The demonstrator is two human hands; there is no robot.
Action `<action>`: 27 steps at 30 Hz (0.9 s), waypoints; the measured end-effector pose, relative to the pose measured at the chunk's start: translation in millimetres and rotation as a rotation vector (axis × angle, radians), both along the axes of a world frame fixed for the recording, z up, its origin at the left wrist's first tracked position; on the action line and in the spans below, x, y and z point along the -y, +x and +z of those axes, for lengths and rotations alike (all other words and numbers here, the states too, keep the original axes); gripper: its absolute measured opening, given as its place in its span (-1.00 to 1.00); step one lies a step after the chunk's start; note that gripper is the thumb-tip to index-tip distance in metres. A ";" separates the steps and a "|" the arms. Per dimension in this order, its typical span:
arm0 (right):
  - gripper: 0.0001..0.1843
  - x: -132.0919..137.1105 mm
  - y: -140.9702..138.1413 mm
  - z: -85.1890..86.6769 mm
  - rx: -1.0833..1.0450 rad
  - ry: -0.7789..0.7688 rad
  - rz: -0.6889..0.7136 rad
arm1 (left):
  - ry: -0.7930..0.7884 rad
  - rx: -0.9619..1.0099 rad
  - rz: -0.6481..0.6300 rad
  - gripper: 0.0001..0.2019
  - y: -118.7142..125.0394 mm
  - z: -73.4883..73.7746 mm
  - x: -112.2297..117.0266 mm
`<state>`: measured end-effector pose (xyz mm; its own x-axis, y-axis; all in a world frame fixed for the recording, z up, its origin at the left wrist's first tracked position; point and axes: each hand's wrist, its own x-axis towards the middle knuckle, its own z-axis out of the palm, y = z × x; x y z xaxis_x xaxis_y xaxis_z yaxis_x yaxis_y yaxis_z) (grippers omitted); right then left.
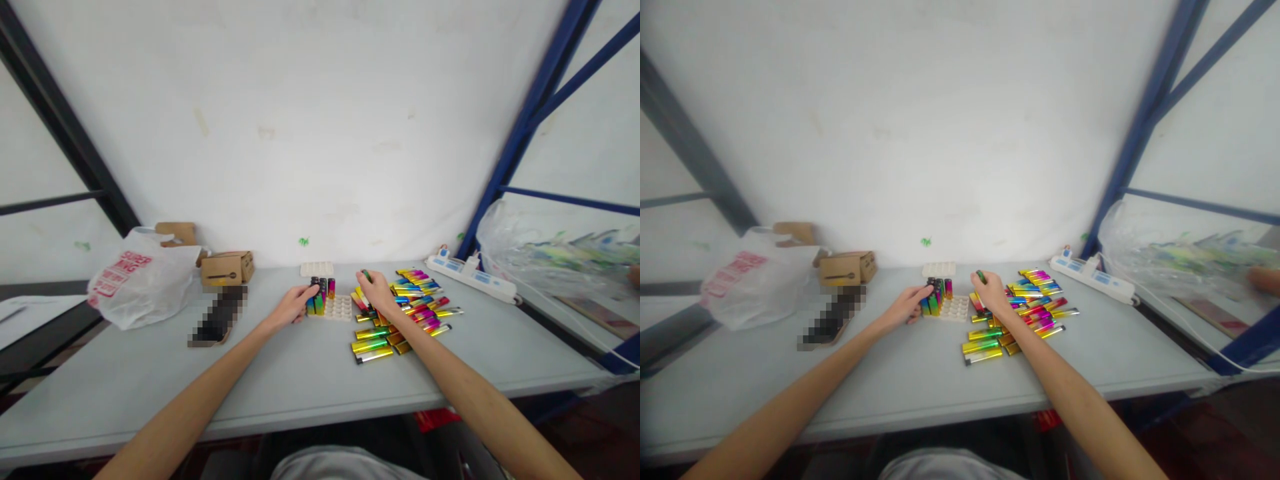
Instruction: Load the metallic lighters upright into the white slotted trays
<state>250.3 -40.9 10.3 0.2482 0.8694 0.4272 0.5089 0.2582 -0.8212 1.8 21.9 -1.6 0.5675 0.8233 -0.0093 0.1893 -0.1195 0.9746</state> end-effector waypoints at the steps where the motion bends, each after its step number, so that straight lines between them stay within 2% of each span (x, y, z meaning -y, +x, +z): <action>1: -0.54 -0.4 -1.0 -0.6 -0.024 -0.011 0.017 | -0.007 -0.001 0.003 -0.48 0.0 0.5 0.4; 4: -0.58 -1.3 -5.0 -2.1 -0.018 -0.011 0.038 | -0.015 -0.004 0.010 -0.49 0.1 1.4 1.0; 9: -0.54 2.6 -11.3 0.2 0.175 0.079 0.014 | -0.006 -0.014 0.011 -0.49 0.8 1.9 0.8; 14: -0.65 7.8 -11.9 2.0 0.378 0.080 0.121 | 0.003 -0.015 0.010 -0.48 0.6 3.0 2.3; 18: -0.58 6.4 -13.5 -3.4 0.520 0.145 0.193 | 0.008 -0.010 0.004 -0.47 0.4 3.7 3.1; 24: -0.49 4.9 -18.0 -5.0 0.529 0.088 0.132 | 0.014 0.000 -0.001 -0.48 0.6 3.8 3.0; 27: -0.48 4.2 -16.7 -4.6 0.532 0.060 0.161 | 0.001 0.001 0.001 -0.50 0.5 3.1 2.5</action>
<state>233.6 -45.1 5.6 -0.1495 0.8487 0.5073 0.7995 0.4057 -0.4430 2.3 19.4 1.4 0.5668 0.8238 -0.0084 0.1886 -0.1198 0.9747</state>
